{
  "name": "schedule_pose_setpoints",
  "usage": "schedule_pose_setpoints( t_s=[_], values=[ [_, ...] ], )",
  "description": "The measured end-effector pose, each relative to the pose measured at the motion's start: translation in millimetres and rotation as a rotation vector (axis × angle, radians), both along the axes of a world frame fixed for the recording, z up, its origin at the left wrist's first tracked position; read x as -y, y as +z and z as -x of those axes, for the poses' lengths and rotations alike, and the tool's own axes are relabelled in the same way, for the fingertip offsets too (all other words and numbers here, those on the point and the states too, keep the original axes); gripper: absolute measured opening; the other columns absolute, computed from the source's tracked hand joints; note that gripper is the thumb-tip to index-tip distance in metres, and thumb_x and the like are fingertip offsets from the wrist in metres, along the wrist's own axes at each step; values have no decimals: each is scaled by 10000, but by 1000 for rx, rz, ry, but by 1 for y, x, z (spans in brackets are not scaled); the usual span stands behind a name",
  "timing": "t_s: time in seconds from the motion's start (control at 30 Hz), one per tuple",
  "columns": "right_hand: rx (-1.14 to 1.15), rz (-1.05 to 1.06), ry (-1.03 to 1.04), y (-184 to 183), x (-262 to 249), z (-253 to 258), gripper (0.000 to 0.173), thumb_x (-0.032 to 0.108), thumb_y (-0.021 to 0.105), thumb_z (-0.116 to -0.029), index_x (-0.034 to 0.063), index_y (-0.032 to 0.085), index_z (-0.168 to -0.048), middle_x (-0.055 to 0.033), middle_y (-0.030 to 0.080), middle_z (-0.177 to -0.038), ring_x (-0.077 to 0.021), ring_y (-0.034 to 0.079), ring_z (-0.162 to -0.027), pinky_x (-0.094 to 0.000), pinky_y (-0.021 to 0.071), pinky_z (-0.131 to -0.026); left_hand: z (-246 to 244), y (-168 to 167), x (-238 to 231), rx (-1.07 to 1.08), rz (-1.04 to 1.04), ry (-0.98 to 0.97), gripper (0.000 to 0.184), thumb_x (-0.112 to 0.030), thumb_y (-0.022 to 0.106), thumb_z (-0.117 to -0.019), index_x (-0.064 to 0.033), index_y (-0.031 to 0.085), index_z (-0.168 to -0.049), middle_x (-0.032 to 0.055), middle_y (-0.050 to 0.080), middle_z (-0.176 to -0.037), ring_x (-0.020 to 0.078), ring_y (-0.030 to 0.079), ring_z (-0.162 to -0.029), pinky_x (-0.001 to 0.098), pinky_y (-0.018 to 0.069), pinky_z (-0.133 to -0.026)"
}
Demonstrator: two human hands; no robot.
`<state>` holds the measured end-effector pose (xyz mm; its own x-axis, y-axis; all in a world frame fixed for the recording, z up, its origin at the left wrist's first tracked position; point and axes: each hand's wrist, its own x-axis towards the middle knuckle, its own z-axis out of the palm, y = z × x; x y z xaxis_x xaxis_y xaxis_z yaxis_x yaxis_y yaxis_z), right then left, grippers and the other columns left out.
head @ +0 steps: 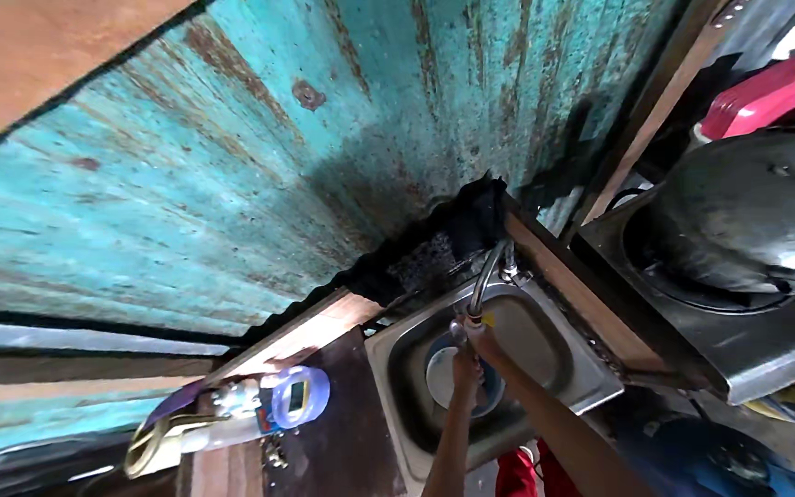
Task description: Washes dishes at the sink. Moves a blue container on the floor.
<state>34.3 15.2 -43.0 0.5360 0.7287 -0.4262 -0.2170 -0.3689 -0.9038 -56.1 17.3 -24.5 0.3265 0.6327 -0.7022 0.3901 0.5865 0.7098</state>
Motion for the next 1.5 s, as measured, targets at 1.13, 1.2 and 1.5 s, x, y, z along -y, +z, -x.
schedule_pose_setpoints(
  t_s=[1.13,1.2,1.5],
  values=[
    [-24,43,367,-11,12,-50,336,102,669,-965,-100,636,-1231,-237,668,-1203,-294,637,-1141,-439,494,-1047,0,3,2,69,82,-116,406,-263,296,-1134,-86,491,-825,-58,397,-554,39,366,-424,184,346,-415],
    [214,58,383,-3,10,-48,336,131,666,-969,-106,667,-1207,-291,668,-1220,-381,628,-1190,-500,454,-1087,-5,6,6,84,108,-71,416,-272,285,-1136,-100,474,-808,-58,392,-548,41,359,-419,184,338,-411],
    [-159,-116,415,-15,15,-65,315,2,590,-976,-92,599,-1277,-208,668,-1188,-227,655,-1065,-382,540,-966,-11,14,11,47,93,-84,403,-296,295,-1136,-87,490,-852,-55,392,-569,44,362,-427,188,345,-415]
  ],
)
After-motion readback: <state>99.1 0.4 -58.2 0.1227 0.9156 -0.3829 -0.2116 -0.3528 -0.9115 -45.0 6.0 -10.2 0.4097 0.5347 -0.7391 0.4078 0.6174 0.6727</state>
